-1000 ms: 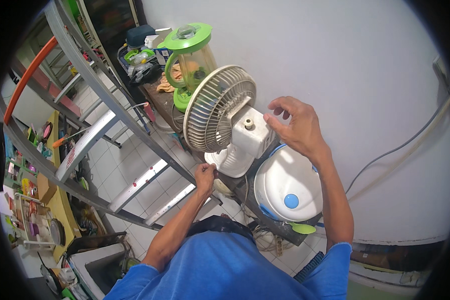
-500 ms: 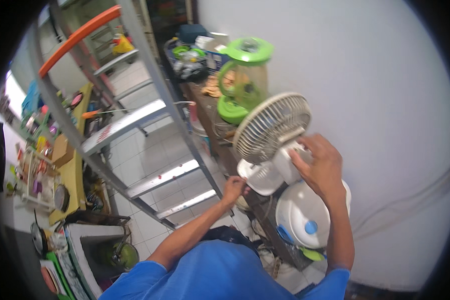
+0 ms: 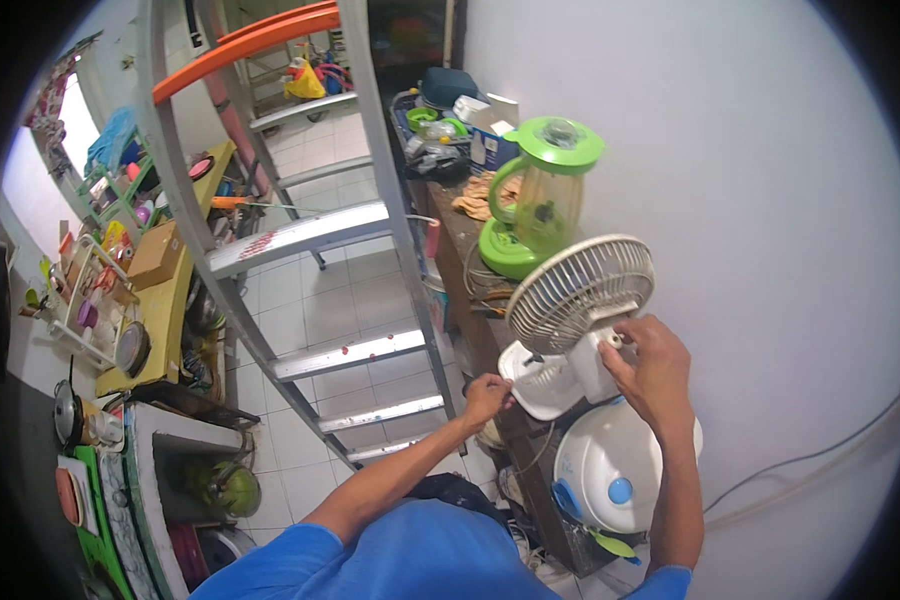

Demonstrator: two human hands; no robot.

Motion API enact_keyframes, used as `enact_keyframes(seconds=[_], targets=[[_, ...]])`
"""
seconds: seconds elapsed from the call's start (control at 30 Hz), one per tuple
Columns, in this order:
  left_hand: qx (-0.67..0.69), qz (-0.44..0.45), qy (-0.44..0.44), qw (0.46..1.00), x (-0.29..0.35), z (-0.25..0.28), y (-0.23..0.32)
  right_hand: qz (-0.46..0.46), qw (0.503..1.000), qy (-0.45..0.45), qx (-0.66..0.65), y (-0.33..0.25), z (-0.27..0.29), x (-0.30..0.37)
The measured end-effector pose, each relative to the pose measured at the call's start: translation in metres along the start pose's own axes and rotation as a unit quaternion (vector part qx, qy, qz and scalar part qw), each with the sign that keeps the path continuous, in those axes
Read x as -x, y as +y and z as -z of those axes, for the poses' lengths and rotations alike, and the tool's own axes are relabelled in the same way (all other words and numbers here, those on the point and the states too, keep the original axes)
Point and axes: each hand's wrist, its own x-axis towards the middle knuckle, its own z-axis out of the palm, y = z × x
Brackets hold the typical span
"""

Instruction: The person stirs a white liquid in a bucket using a stick, then briefly adjusts a small table fan, and resumes stirring the bucket. The task is performed in a cluttered kitchen area with various containers and utensils visible.

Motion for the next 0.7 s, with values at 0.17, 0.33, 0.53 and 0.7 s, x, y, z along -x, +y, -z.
enact_keyframes(seconds=[0.17,0.33,0.53,0.7], targets=[[0.014,-0.009,0.007,1.0,0.0023,-0.0004,0.0015,-0.014,0.999,-0.039,-0.001,0.0004,0.0029,-0.0038],[-0.007,-0.024,-0.008,1.0,0.0037,0.0003,0.0028,-0.013,0.999,-0.047,-0.004,0.0,0.0028,-0.0063],[-0.004,-0.035,-0.011,0.999,0.003,0.0013,0.0,-0.005,0.999,-0.045,0.004,-0.003,0.0034,-0.0066],[-0.004,-0.025,-0.01,1.0,0.005,0.0,0.0042,-0.009,0.999,-0.041,0.004,-0.002,0.0022,-0.0058]])
